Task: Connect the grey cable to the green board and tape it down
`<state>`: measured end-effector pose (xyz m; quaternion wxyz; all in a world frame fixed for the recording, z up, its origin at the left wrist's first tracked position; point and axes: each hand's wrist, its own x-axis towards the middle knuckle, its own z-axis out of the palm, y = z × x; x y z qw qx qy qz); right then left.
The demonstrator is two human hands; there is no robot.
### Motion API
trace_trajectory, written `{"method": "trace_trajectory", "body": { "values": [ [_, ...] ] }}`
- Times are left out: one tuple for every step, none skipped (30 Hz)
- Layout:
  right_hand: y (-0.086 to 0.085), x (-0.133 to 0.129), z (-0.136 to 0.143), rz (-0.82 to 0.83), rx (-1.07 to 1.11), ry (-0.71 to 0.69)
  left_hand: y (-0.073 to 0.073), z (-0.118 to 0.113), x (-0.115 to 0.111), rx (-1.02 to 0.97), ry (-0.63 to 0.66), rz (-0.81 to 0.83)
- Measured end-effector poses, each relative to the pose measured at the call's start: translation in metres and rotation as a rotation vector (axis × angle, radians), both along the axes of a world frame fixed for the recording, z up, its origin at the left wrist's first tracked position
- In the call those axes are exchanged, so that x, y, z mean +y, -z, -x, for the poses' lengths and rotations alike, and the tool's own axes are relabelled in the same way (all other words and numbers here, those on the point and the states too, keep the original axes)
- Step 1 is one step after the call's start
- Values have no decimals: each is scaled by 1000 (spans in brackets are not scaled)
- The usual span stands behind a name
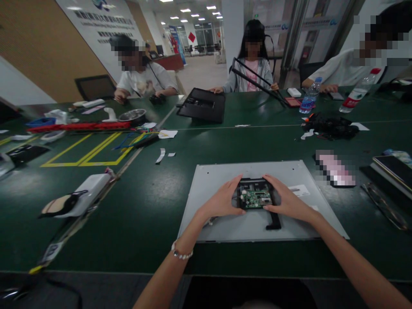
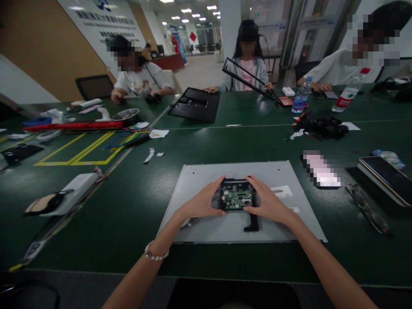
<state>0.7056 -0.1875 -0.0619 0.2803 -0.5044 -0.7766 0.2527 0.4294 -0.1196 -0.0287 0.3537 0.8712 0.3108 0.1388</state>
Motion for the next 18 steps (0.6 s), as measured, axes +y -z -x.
{"method": "trace_trajectory", "body": {
  "values": [
    [0,0,0,-1,1,1,0,0,0,2,0,1],
    [0,-1,0,-3,3,1,0,0,0,5,-1,3],
    [0,-1,0,-6,4,-1,0,0,-1,5,-4,4],
    [0,-1,0,-8,6,-4,0,0,-1,2,-10,6],
    [0,-1,0,-10,6,-7,0,0,-1,-1,-14,7],
    [0,-1,0,-10,6,-8,1,0,-2,-7,-16,9],
    [0,-1,-1,-6,5,-10,1,0,-2,-12,-17,10],
    [0,-1,-1,-3,3,-7,1,0,-2,-15,-16,12],
    [0,-1,-1,-1,2,-4,1,0,-2,-15,-14,12],
    [1,-1,-2,1,1,-2,1,0,-2,-14,-12,12],
    [1,-1,-2,2,2,0,1,0,-3,-11,-11,10],
    [1,-1,-3,2,5,2,1,0,-3,-9,-12,7],
    [1,-1,-3,1,8,4,1,0,-3,-5,-12,5],
    [1,-1,-3,-1,11,6,1,0,-3,-4,-13,2],
    [0,-2,-2,0,14,9,1,0,-3,-4,-14,0],
    [-1,-2,-2,0,16,14,1,0,-3,-5,-14,-1],
    [-2,-3,-2,1,17,17,1,0,-3,-7,-13,-1],
    [-2,-3,-2,3,17,18,1,-1,-3,-10,-12,-1]
  ]
}}
